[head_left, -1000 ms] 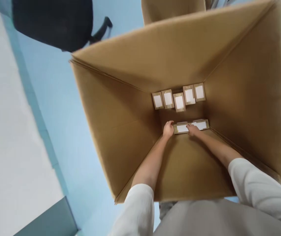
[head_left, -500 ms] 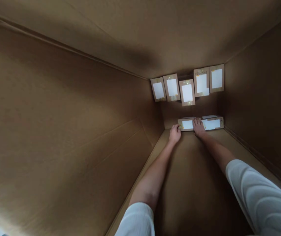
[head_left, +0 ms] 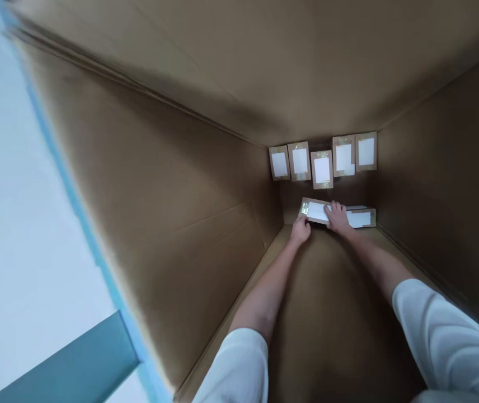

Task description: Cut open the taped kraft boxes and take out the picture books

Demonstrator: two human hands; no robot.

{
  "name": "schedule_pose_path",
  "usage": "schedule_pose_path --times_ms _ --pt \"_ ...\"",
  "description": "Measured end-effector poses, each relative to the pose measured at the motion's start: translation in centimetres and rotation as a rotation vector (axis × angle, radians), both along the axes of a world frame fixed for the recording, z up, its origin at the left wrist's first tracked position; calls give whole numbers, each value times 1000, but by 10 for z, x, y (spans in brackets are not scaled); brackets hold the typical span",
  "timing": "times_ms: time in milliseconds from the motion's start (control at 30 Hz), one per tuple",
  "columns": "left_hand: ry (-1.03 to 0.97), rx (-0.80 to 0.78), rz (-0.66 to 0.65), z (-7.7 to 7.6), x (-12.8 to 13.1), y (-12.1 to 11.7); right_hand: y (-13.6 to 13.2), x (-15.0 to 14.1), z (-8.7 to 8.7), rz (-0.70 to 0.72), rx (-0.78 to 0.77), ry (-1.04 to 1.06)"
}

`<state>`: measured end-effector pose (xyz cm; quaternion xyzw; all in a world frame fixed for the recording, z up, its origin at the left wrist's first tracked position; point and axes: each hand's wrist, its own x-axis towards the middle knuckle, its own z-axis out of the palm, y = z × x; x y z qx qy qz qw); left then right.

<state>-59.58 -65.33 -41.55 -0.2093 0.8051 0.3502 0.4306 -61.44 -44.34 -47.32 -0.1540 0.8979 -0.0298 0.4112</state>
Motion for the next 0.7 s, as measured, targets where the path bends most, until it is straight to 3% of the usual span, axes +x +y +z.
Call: schedule_pose_path --times_ms 200,400,533,700 --pt "55 -32 -90 98 -35 5 -3 -18 130 -145 66 92" --pt "259 91 -26 205 -50 31 4 -13 273 -427 158 201" --pt "340 196 -54 280 -46 55 4 8 359 -695 136 342" --pt "544 273 -97 366 -27 84 17 56 444 -1125 49 551"
